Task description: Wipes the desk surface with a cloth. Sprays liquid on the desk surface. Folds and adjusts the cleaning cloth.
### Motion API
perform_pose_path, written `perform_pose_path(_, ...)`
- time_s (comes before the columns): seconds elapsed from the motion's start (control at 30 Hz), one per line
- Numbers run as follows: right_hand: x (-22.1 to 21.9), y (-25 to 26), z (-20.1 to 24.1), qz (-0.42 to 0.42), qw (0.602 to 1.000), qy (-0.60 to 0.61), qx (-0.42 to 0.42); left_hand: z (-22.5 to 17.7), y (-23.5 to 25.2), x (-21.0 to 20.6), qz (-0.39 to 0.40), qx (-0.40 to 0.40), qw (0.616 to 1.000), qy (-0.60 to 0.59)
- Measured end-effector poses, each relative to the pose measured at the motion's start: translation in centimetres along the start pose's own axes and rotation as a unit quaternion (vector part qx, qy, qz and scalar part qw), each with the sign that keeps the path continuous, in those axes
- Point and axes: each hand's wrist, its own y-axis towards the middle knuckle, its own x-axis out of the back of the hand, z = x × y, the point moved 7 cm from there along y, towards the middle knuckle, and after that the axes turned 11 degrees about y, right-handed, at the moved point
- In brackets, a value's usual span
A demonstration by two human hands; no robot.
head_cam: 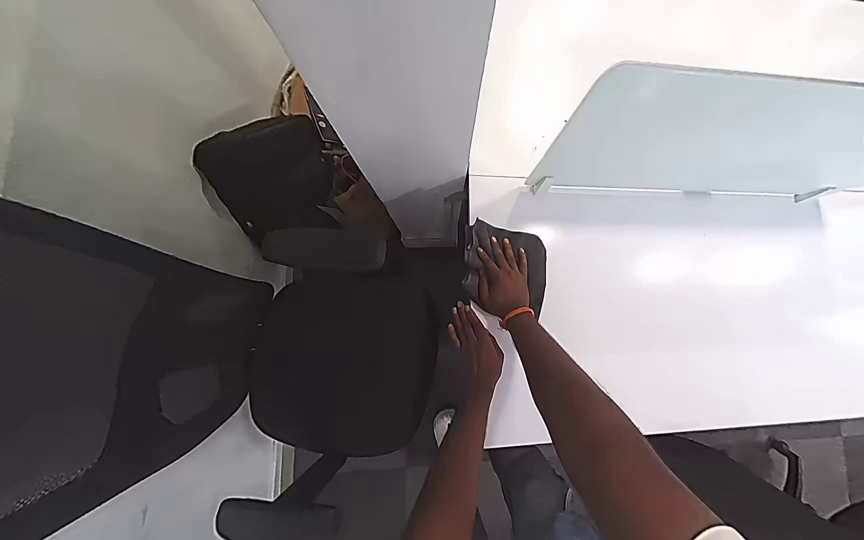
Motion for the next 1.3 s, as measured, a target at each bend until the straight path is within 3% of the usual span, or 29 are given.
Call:
perform_pose_path(0.13, 0.3, 3.9, -0.6, -0.013, 0.998, 0.002, -0.061, 0.0, 2.8, -0.5, 0.016, 0.083, 0.996, 0.004)
perform_pose_path(0.23, 0.3, 4.9, -0.8, -0.01, 0.997, 0.016, -0.072, 0.1, 2.2, -1.2, 0.02, 0.087, 0.996, 0.026)
perform_pose_path(0.43, 1.8, 8.6, -2.6, 0.053, 0.996, 0.062, 0.023, 0.0, 2.6, -1.1, 0.001, 0.077, 0.996, 0.039)
perform_pose_path(0.57, 4.2, 9.3, -7.9, 0.038, 0.993, 0.107, 0.041, 0.3, 2.6, -1.6, -0.002, 0.083, 0.996, 0.032)
perform_pose_path(0.73, 8.0, 6.7, -15.3, -0.021, 0.994, 0.105, -0.003, 0.3, 2.7, -1.4, 0.002, 0.087, 0.996, 0.028)
perform_pose_path(0.87, 8.6, 0.2, -18.0, -0.058, 0.991, 0.087, -0.08, 0.1, 2.7, -1.1, 0.003, 0.085, 0.996, 0.012)
perform_pose_path(1.0, 7.8, -8.0, -16.3, -0.103, 0.987, 0.054, -0.111, -0.3, 2.5, -0.9, -0.005, 0.083, 0.996, -0.01)
perform_pose_path(1.13, 5.1, -14.9, -10.5, -0.069, 0.994, 0.036, -0.082, -0.1, 2.6, -0.5, 0.03, 0.105, 0.993, -0.05)
perform_pose_path(1.3, 3.0, -15.0, -6.0, 0.003, 0.998, 0.047, -0.034, -0.1, 2.8, -0.2, 0.093, 0.106, 0.988, -0.066)
